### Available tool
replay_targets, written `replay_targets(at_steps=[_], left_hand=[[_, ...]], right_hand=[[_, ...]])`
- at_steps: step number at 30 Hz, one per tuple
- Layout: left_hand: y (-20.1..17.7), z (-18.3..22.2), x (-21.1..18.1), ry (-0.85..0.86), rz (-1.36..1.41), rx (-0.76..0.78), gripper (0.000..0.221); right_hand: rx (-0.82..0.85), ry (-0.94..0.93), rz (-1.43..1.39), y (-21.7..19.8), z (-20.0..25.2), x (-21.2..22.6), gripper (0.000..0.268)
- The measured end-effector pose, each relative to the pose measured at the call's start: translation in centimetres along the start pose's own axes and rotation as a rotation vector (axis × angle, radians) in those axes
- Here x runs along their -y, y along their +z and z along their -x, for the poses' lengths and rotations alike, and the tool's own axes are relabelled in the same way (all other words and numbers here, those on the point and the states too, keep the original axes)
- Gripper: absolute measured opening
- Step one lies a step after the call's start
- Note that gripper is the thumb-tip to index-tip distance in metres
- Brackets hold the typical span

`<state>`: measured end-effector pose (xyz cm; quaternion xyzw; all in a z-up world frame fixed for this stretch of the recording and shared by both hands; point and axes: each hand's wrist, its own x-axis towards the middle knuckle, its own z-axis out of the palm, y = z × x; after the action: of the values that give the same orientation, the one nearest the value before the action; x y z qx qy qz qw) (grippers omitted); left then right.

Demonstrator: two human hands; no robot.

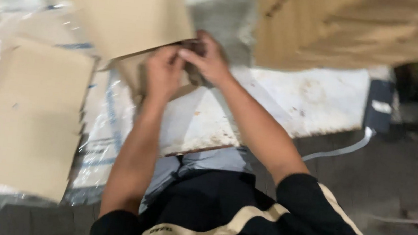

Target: Folding flat cardboard sheets into small boxes for packaging.

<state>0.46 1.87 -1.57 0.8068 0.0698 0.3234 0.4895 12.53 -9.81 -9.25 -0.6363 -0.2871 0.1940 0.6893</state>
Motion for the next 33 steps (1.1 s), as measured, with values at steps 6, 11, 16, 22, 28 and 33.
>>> replay_targets(at_steps=[6, 11, 16, 22, 28, 33], left_hand=[[-5.0, -1.9, -7.6, 0.677, -0.202, -0.412, 0.013], [-6.3, -0.7, -2.4, 0.257, -0.126, -0.491, 0.038], [-5.4, 0.4, -0.1, -0.185, 0.309, -0.121, 0.047], [-3.8, 0.2, 2.3, 0.308, -0.266, -0.589, 0.062], [-3.5, 0.0, -0.7, 0.541, -0.522, -0.218, 0.037], [-4.7, -0.5, -3.0, 0.806, -0.566, -0.096, 0.010]], right_hand=[[-0.303, -0.130, 0.119, -1.2, -0.9, 0.7, 0.028], [-0.471, -0.137, 0.143, -0.1, -0.6, 4.7, 0.017], [-0.472, -0.232, 0.092, -0.4, 0.3, 4.4, 0.018], [-0.268, -0.400, 0.106, 0.4, 1.8, 5.9, 0.019], [0.135, -0.081, -0.457, 0.9, 1.2, 4.2, 0.054], [-0.191, 0.157, -0.485, 1.0, 1.5, 6.0, 0.010]])
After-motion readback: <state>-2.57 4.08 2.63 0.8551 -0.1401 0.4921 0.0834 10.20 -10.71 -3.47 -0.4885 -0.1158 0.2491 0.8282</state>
